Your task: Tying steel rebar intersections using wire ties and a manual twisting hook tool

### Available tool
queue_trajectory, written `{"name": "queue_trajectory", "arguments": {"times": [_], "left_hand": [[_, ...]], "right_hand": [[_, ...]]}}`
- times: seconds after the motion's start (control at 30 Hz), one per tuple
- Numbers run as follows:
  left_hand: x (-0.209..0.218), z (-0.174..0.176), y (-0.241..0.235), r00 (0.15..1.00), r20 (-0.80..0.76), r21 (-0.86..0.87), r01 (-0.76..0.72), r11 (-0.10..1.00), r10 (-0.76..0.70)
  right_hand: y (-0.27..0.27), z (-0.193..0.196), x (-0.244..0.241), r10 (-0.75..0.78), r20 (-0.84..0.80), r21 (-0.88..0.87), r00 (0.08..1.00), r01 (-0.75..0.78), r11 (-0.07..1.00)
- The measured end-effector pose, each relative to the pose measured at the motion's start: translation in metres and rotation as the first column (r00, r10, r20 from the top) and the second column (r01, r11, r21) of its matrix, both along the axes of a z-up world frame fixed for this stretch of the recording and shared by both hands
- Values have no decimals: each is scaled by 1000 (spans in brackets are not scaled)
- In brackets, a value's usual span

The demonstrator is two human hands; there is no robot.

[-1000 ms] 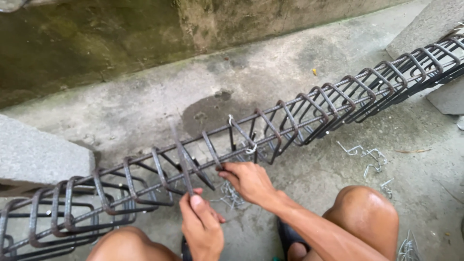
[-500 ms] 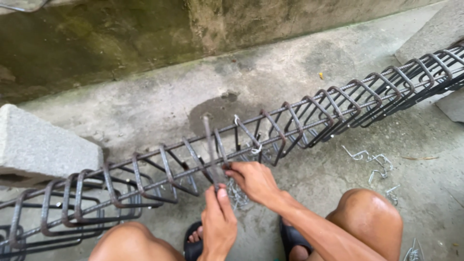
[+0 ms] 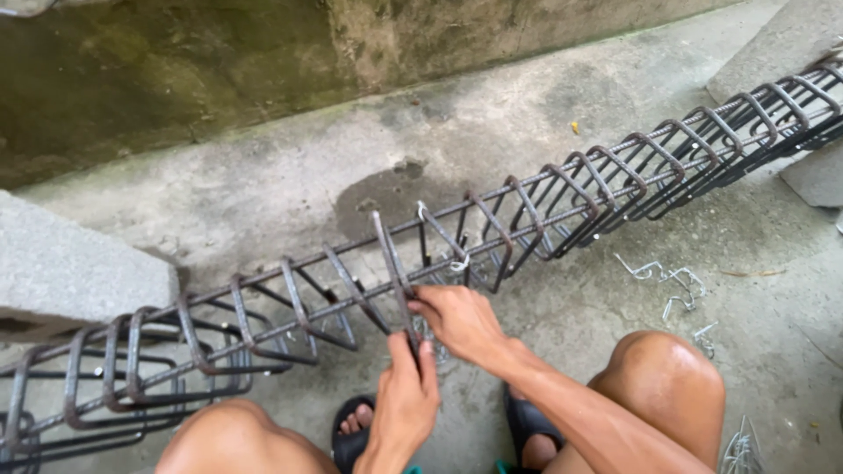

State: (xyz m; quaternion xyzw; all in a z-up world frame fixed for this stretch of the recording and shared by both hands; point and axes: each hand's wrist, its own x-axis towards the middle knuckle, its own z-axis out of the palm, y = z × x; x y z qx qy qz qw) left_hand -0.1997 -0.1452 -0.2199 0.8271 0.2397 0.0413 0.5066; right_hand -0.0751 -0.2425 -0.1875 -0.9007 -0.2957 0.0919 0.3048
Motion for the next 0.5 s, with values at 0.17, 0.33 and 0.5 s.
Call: {"name": "queue_trajectory", "arguments": {"times": [0.17,0.33,0.5], "left_hand": [[1,-5,-8,998,40,5,-40,999,40],[-3,12,2,998,10,-50,-61,997,62],[0,69,37,991,-42,-60,-133,989,131]], "right_hand": [[-2,0,0,-31,13,26,999,31,999],[-6,-4,-1,-30,18,23,999,30,999],[-11,-12,-1,-91,-14,-6,996,91,996]]}}
